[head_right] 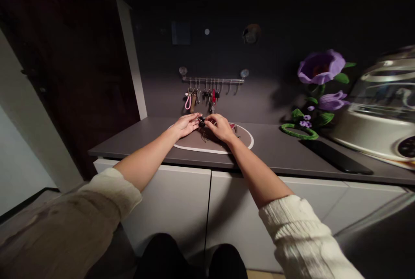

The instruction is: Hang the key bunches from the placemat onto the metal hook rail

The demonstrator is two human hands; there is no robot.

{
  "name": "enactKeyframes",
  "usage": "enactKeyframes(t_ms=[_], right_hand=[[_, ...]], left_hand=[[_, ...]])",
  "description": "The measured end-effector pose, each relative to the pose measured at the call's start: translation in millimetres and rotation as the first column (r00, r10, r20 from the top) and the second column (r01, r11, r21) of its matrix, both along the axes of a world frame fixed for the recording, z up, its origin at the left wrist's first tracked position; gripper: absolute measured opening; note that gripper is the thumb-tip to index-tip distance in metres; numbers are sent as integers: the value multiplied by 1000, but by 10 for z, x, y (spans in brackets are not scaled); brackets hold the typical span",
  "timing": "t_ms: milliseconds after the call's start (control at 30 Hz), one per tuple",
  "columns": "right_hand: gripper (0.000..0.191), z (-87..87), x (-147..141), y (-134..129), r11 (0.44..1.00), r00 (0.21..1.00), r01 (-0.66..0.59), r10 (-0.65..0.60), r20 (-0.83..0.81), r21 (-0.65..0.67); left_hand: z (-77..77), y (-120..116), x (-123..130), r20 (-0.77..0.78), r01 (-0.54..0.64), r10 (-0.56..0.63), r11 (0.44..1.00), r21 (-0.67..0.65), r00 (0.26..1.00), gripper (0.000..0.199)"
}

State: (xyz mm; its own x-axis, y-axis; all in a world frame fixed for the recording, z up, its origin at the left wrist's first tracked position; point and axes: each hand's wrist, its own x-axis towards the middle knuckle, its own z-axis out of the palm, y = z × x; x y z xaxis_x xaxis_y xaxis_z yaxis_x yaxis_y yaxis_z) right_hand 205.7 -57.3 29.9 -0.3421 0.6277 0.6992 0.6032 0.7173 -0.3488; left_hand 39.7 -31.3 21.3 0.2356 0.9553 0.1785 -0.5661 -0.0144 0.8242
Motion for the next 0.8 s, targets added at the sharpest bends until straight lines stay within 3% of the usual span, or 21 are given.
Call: enactKeyframes(t_ms=[400, 800], right_hand=[[17, -68, -40, 79, 994, 996, 8, -18, 85, 110], [16, -33, -20, 76, 993, 991, 75, -65, -114, 87]], left_hand=[[12, -52, 48, 17, 15, -15, 1000, -10, 1000, 6], [34, -90, 15, -2, 16, -16, 1000, -25, 1000, 7]])
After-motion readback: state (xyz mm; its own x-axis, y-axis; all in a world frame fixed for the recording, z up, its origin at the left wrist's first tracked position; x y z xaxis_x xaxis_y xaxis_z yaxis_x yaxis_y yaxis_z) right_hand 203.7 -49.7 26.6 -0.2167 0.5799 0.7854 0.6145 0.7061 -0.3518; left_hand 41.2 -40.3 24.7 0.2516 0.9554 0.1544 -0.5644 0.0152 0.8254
